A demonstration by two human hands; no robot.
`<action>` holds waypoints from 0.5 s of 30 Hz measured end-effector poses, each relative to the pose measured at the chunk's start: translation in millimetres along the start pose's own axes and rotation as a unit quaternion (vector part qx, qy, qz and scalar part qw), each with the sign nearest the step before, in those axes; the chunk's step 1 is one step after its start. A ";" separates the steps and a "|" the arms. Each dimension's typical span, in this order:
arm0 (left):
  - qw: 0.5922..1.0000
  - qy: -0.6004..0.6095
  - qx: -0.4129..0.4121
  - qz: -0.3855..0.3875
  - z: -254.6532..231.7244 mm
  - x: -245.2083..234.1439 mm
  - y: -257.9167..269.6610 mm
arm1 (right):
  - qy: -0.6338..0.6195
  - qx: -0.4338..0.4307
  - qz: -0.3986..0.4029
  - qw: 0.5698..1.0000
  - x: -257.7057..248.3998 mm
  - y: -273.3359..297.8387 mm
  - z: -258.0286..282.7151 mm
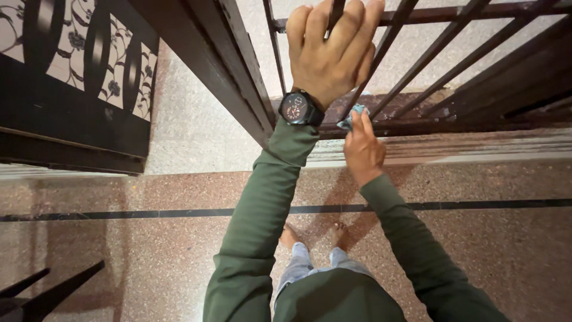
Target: The person wipes the bars and frame of a metal gate using a cloth, moving between different sections of the grille.
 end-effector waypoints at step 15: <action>1.000 -0.016 -0.007 -0.004 -1.3 0.4 -0.3 | 0.039 -0.025 0.010 0.999 10.9 5.5 -2.4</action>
Point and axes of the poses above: each hand's wrist, its own y-axis away from the middle knuckle, its own x-axis out of the palm, z = x × y, the point moved 5 cm from there along -y, towards the middle knuckle, and after that the axes turned 13 degrees about -x, right-handed, at the moved point
